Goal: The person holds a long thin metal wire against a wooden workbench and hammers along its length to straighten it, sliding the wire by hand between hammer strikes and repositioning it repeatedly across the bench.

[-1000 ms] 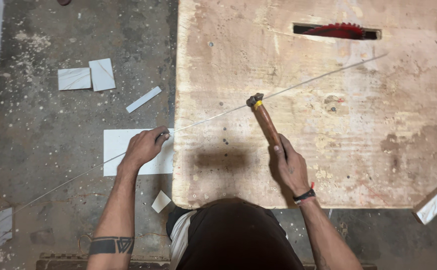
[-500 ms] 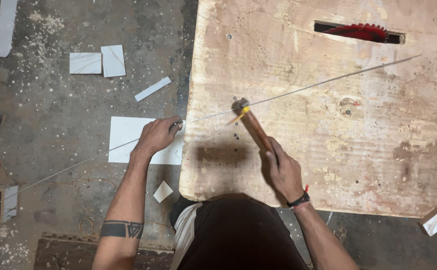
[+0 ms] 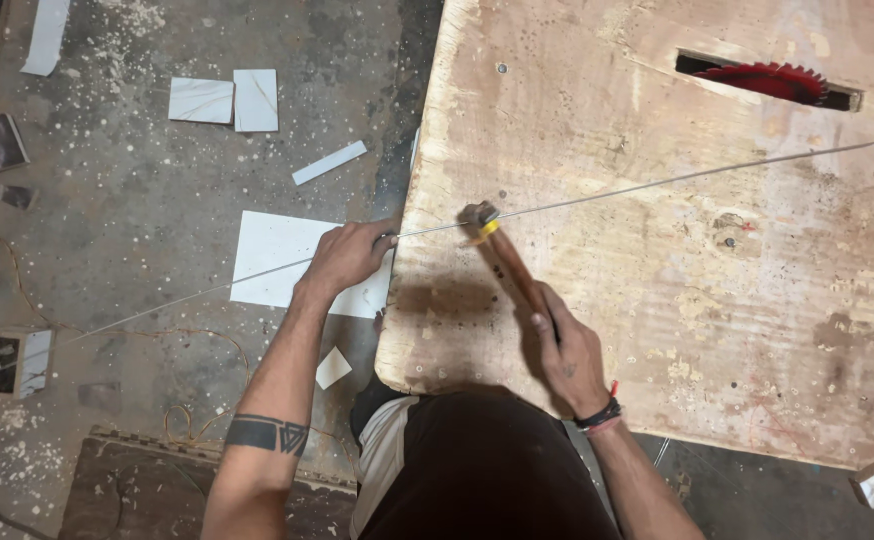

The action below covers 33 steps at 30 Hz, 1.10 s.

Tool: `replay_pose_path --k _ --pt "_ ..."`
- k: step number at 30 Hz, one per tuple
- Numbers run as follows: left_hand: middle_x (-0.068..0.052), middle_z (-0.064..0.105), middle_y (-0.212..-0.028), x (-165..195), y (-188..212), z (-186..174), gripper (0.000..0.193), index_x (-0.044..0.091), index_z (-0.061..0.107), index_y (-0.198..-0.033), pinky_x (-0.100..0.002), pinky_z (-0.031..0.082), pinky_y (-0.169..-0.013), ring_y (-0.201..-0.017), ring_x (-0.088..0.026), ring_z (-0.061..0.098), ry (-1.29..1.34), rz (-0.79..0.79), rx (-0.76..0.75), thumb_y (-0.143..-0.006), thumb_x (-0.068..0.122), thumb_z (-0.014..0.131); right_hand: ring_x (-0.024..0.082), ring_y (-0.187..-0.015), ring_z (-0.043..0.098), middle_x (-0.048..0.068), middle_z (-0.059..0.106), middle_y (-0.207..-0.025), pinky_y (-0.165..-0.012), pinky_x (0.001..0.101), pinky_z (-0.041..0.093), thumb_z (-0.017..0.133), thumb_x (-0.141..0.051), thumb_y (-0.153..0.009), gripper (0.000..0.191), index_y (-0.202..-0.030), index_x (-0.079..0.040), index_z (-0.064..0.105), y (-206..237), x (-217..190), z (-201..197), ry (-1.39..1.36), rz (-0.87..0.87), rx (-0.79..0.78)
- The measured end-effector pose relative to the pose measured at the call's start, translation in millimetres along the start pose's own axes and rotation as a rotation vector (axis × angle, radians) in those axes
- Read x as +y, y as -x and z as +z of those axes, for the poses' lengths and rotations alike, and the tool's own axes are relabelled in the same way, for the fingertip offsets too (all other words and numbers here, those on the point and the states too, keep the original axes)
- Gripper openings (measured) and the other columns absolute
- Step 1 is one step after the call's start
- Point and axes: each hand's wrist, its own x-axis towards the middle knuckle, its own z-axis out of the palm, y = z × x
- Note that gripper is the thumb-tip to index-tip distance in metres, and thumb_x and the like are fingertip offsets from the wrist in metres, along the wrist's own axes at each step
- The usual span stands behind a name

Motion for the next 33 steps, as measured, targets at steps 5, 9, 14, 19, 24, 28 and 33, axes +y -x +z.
replay_pose_path --k 5,9,14,19,24,28,33 --pt "-0.013 0.076 -0.106 3.2 2.0 1.7 0.027 0.021 0.072 -0.119 -0.05 0.052 -0.089 -0.098 -0.036 0.072 0.026 -0.032 -0.027 -0.098 0.031 0.059 0.024 -0.043 0.057 0.015 0.069 -0.063 -0.045 0.04 0.046 0.044 -0.035 -0.103 0.051 -0.148 -0.014 0.051 -2.9 -11.0 7.3 0.064 0.015 -0.124" --pt "-0.014 0.076 -0.105 4.7 3.8 0.9 0.026 0.02 0.072 -0.12 -0.05 0.053 -0.088 -0.098 -0.037 0.071 -0.005 -0.015 -0.006 -0.1 0.029 0.059 0.023 -0.043 0.059 0.014 0.072 -0.07 -0.043 0.0393 0.047 0.045 -0.034 -0.102 0.051 -0.146 -0.011 0.052 -2.1 -20.3 8.5 0.012 -0.068 -0.097" --pt "-0.015 0.075 -0.104 7.6 6.2 -1.0 0.028 0.021 0.071 -0.122 -0.05 0.053 -0.089 -0.098 -0.038 0.07 -0.018 -0.006 0.004 -0.098 0.03 0.061 0.026 -0.052 0.062 0.02 0.071 -0.071 -0.052 0.0421 0.048 0.048 -0.034 -0.104 0.049 -0.148 -0.013 0.053 -1.2 -29.0 6.7 0.051 -0.029 -0.153" --pt "-0.015 0.075 -0.106 9.3 7.7 -3.4 0.029 0.023 0.072 -0.124 -0.05 0.053 -0.088 -0.1 -0.039 0.069 0.01 -0.005 0.0 -0.098 0.028 0.06 0.03 -0.063 0.067 0.021 0.074 -0.08 -0.058 0.0419 0.051 0.049 -0.032 -0.105 0.047 -0.147 -0.012 0.055 7.4 -25.6 3.4 0.013 -0.142 -0.026" --pt "-0.015 0.075 -0.106 7.3 7.0 -2.5 0.03 0.022 0.072 -0.123 -0.05 0.053 -0.087 -0.099 -0.039 0.069 -0.012 -0.011 -0.004 -0.096 0.029 0.061 0.022 -0.05 0.064 0.017 0.072 -0.077 -0.047 0.0386 0.049 0.047 -0.036 -0.103 0.051 -0.148 -0.014 0.052 9.9 -2.5 -0.5 0.013 -0.004 -0.039" --pt "-0.016 0.075 -0.105 4.2 3.7 -0.7 0.029 0.02 0.072 -0.122 -0.051 0.053 -0.088 -0.1 -0.039 0.07 -0.015 -0.017 -0.007 -0.097 0.029 0.06 0.016 -0.041 0.052 0.007 0.061 -0.055 -0.04 0.0355 0.043 0.04 -0.041 -0.105 0.052 -0.149 -0.015 0.053 8.8 22.2 -3.6 0.072 0.112 0.075" --pt "-0.017 0.075 -0.104 5.0 1.6 -3.0 0.029 0.019 0.072 -0.121 -0.051 0.052 -0.088 -0.098 -0.04 0.07 -0.043 0.012 -0.008 -0.097 0.029 0.059 0.013 -0.04 0.051 0.002 0.06 -0.057 -0.036 0.0319 0.043 0.04 -0.045 -0.104 0.056 -0.15 -0.015 0.05 7.2 40.6 -8.7 -0.017 0.134 0.067"
